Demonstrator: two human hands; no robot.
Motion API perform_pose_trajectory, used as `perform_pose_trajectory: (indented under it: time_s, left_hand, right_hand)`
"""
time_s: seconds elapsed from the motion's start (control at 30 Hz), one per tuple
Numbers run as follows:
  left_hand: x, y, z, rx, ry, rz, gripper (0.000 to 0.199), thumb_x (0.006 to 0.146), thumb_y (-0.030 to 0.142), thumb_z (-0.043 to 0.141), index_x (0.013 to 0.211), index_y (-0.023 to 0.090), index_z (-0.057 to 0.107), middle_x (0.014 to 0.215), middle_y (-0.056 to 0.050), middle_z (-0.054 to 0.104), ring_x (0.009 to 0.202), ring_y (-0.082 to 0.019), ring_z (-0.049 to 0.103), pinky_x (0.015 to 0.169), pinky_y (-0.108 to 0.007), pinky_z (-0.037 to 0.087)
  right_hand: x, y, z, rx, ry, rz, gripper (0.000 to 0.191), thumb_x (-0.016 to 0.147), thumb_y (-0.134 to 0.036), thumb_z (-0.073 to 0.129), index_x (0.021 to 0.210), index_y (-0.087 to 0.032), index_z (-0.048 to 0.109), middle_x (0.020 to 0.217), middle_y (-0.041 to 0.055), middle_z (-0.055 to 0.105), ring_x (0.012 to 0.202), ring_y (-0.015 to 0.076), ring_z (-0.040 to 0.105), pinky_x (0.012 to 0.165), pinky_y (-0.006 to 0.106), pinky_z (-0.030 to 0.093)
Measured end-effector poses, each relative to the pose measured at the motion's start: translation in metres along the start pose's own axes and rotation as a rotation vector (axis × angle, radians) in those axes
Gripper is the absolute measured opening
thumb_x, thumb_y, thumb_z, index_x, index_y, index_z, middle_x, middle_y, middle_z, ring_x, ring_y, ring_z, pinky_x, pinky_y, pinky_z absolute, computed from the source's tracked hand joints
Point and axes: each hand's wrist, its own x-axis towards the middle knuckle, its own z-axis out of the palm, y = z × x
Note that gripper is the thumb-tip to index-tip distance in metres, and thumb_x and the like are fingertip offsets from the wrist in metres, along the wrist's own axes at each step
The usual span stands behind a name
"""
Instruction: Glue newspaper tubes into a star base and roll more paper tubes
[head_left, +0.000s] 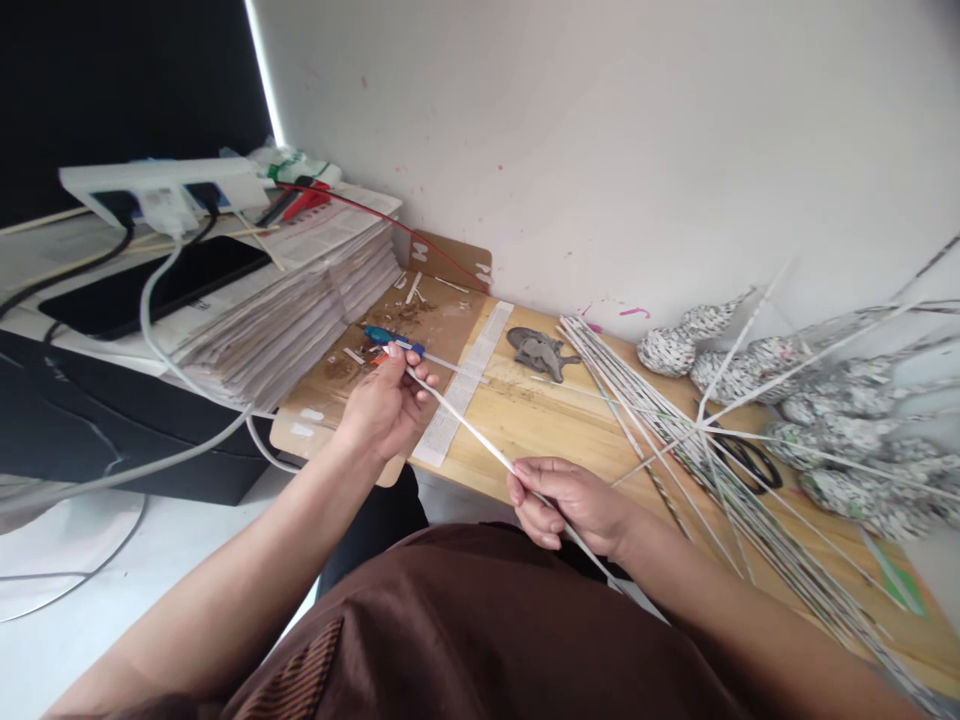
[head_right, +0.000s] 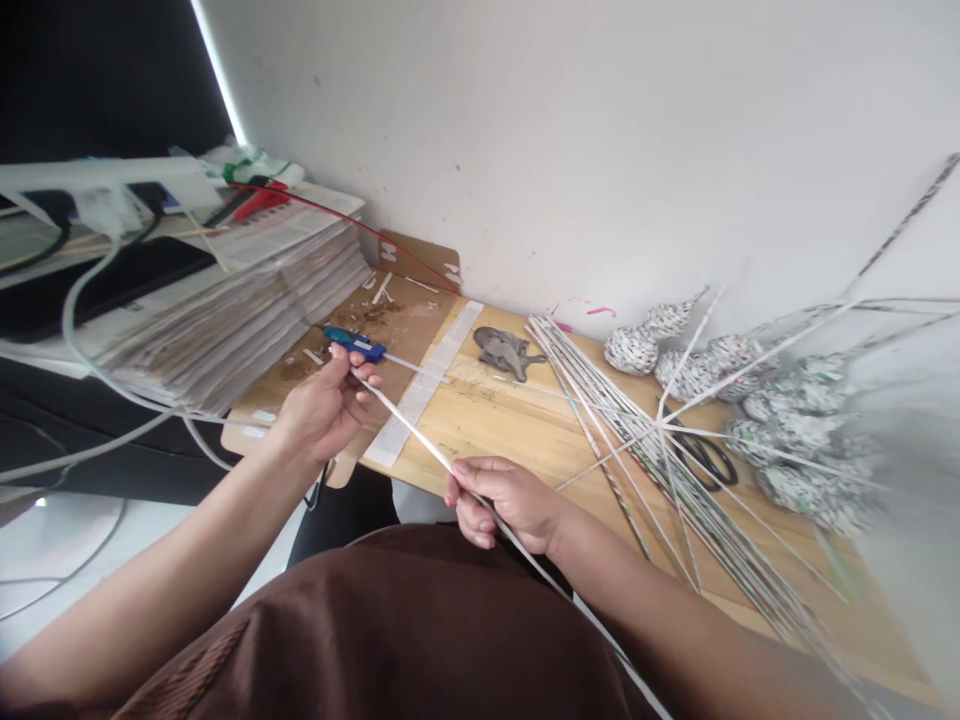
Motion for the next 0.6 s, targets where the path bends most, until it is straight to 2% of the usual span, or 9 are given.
perform_pose_trajectory:
  time_s: [0.03, 0.1, 0.17, 0.2, 0.33, 0.37, 0.47, 0.5, 0.6]
  left_hand:
    - [-0.0001, -0.0002, 0.0001, 0.000, -0.001, 0.006, 0.030, 0.092, 0.034, 0.050, 0.072, 0.013, 0.057, 0.062, -0.001, 0.052, 0.055, -0.010, 0.058, 0.041, -0.014, 0.044]
    - [0.0000, -0.0009, 0.0001, 0.007, 0.006, 0.025, 0.031, 0.093, 0.033, 0.048, 0.072, 0.013, 0.057, 0.062, -0.001, 0.052, 0.056, -0.010, 0.059, 0.042, -0.014, 0.045]
    - [0.0002, -0.0015, -0.0001, 0.010, 0.013, 0.032, 0.031, 0.093, 0.033, 0.048, 0.072, 0.013, 0.057, 0.061, -0.001, 0.052, 0.056, -0.010, 0.059, 0.042, -0.014, 0.045]
    - [0.0002, -0.0017, -0.0003, 0.008, 0.012, 0.029, 0.031, 0.093, 0.034, 0.049, 0.072, 0.013, 0.057, 0.061, -0.001, 0.053, 0.056, -0.010, 0.059, 0.042, -0.014, 0.045]
    - [-0.0002, -0.0016, -0.0003, 0.000, 0.001, 0.015, 0.029, 0.091, 0.034, 0.051, 0.072, 0.013, 0.057, 0.062, -0.002, 0.053, 0.057, -0.010, 0.059, 0.042, -0.014, 0.045]
    - [-0.0003, -0.0015, -0.0003, -0.001, 0.002, 0.014, 0.029, 0.091, 0.034, 0.051, 0.072, 0.013, 0.057, 0.062, -0.002, 0.053, 0.056, -0.010, 0.059, 0.042, -0.014, 0.045]
    - [0.0000, -0.0015, -0.0004, -0.015, -0.009, 0.009, 0.029, 0.091, 0.034, 0.051, 0.072, 0.013, 0.057, 0.062, -0.002, 0.053, 0.056, -0.011, 0.059, 0.042, -0.014, 0.045]
    - [0.0002, -0.0015, -0.0006, -0.021, -0.014, 0.006, 0.029, 0.091, 0.034, 0.051, 0.072, 0.013, 0.057, 0.062, -0.002, 0.053, 0.056, -0.011, 0.059, 0.042, -0.014, 0.045]
    - [0.0009, -0.0015, -0.0010, -0.028, -0.030, -0.001, 0.030, 0.091, 0.034, 0.051, 0.071, 0.013, 0.057, 0.062, -0.002, 0.053, 0.056, -0.011, 0.059, 0.041, -0.014, 0.045]
  right_hand:
    - [-0.0005, -0.0015, 0.0007, -0.079, 0.037, -0.019, 0.037, 0.093, -0.053, 0.044, 0.083, -0.019, 0.055, 0.045, -0.0072, 0.039, 0.039, 0.0102, 0.038, 0.045, 0.024, 0.034]
    - [-0.0014, -0.0044, 0.0031, -0.345, 0.200, -0.129, 0.036, 0.091, -0.053, 0.050, 0.086, -0.019, 0.058, 0.056, -0.0022, 0.051, 0.049, 0.0114, 0.046, 0.050, 0.024, 0.036]
    - [-0.0018, -0.0060, 0.0055, -0.541, 0.331, -0.239, 0.032, 0.089, -0.051, 0.054, 0.084, -0.020, 0.060, 0.062, -0.0001, 0.053, 0.056, 0.0117, 0.047, 0.054, 0.024, 0.035]
    - [-0.0015, -0.0061, 0.0063, -0.549, 0.340, -0.251, 0.033, 0.090, -0.051, 0.053, 0.083, -0.020, 0.060, 0.060, -0.0009, 0.051, 0.054, 0.0112, 0.046, 0.053, 0.024, 0.034]
    - [0.0014, -0.0051, 0.0048, -0.194, 0.093, -0.066, 0.043, 0.094, -0.055, 0.039, 0.088, -0.017, 0.058, 0.047, -0.0074, 0.037, 0.040, 0.0091, 0.037, 0.045, 0.023, 0.032]
    - [0.0021, -0.0053, 0.0038, -0.145, 0.069, -0.050, 0.042, 0.094, -0.056, 0.041, 0.089, -0.017, 0.058, 0.049, -0.0071, 0.039, 0.040, 0.0088, 0.038, 0.045, 0.022, 0.033]
    - [0.0039, -0.0075, 0.0017, -0.136, 0.124, -0.108, 0.036, 0.091, -0.051, 0.051, 0.090, -0.016, 0.060, 0.054, -0.0051, 0.046, 0.045, 0.0075, 0.040, 0.047, 0.021, 0.033]
    - [0.0043, -0.0082, 0.0014, -0.088, 0.119, -0.112, 0.034, 0.091, -0.049, 0.052, 0.086, -0.016, 0.059, 0.051, -0.0061, 0.044, 0.044, 0.0071, 0.037, 0.047, 0.021, 0.031]
    - [0.0057, -0.0095, 0.0024, 0.144, -0.009, -0.031, 0.030, 0.091, -0.046, 0.052, 0.080, -0.018, 0.057, 0.044, -0.0094, 0.032, 0.039, 0.0071, 0.030, 0.044, 0.021, 0.028]
